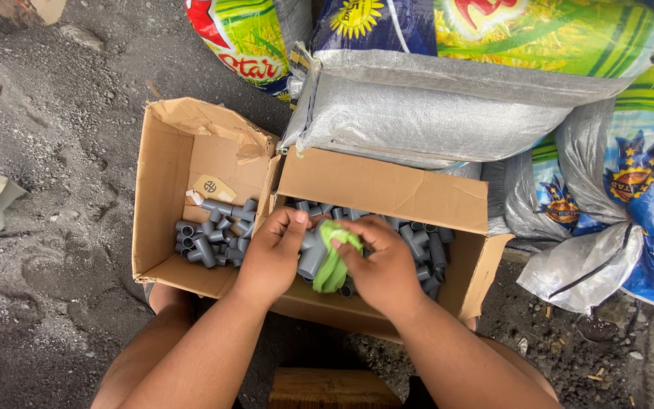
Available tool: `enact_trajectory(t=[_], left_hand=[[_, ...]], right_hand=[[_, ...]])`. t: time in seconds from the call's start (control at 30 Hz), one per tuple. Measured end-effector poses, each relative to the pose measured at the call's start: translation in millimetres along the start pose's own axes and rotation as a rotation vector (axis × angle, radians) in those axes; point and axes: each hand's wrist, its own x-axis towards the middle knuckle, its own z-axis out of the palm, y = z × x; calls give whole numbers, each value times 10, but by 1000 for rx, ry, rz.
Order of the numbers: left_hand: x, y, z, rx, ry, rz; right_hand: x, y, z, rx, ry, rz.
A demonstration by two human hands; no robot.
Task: Cleaning small PVC pipe fittings with a cloth
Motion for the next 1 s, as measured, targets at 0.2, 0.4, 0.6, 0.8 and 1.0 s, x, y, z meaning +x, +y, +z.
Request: enact_trajectory(t=[0.2,0.4,0.6,0.8,1.0], left_hand=[[101,-244,-25,34,68,-47],[55,-165,48,45,89,-104],[-4,-228,27,-7,-205,-92],[-5,-222,24,-130,-184,-88],[42,-362,-26,-93,-135,-3]], right_hand=[[-114,42,78,62,-14,-98],[-104,17,61,66,-45,-113],[-40,171,24,69,79,8],[-88,120,61,114,42,17],[-135,115,107,207,-17,85]])
